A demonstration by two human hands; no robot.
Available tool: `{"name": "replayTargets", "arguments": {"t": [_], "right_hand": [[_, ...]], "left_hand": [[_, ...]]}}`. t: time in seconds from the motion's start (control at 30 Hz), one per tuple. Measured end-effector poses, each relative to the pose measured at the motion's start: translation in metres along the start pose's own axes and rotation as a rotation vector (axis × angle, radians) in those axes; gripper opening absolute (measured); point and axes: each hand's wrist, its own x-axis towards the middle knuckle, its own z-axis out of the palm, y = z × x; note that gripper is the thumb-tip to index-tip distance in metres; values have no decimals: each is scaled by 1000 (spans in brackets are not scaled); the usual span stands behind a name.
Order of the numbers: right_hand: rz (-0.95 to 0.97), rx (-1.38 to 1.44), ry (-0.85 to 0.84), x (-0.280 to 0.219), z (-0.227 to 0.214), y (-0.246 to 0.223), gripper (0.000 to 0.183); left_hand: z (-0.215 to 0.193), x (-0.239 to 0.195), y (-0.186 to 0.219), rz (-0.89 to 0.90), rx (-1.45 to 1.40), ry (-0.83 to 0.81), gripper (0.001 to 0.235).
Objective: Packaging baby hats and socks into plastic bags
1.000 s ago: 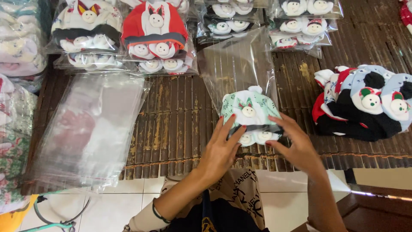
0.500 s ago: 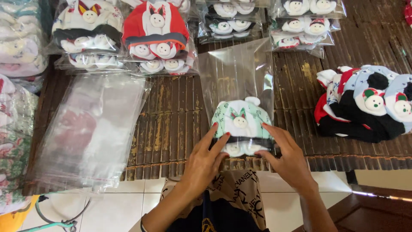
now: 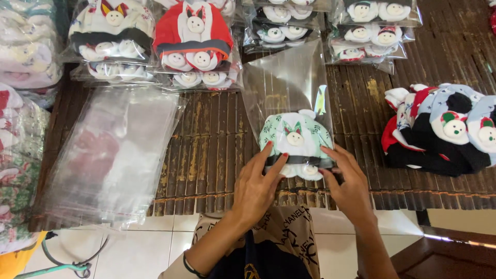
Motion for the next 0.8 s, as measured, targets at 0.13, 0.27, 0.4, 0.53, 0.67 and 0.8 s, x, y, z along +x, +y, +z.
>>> {"name": "replayTargets", "arguments": {"t": [0.13, 0.27, 0.4, 0.53, 0.67, 0.8], "right_hand": [[-40, -126, 178, -2, 18, 31, 36], [-42, -103, 117, 7, 9, 12, 39], [81, 109, -328, 10, -19, -26, 80], [49, 91, -95, 5, -3, -1, 66], [-31, -35, 117, -2, 7, 18, 50], [25, -125, 180, -1, 6, 24, 46]], "left_hand": [[5, 8, -2, -40, 17, 8, 50], [-14, 24, 10, -142, -126, -172, 76], [-10, 23, 6, -107, -268, -156, 73], [-12, 23, 11, -86, -319, -95, 66], [-15, 18, 14, -101, -316, -72, 63], [-17, 25, 17, -95, -174, -75, 62]]}}
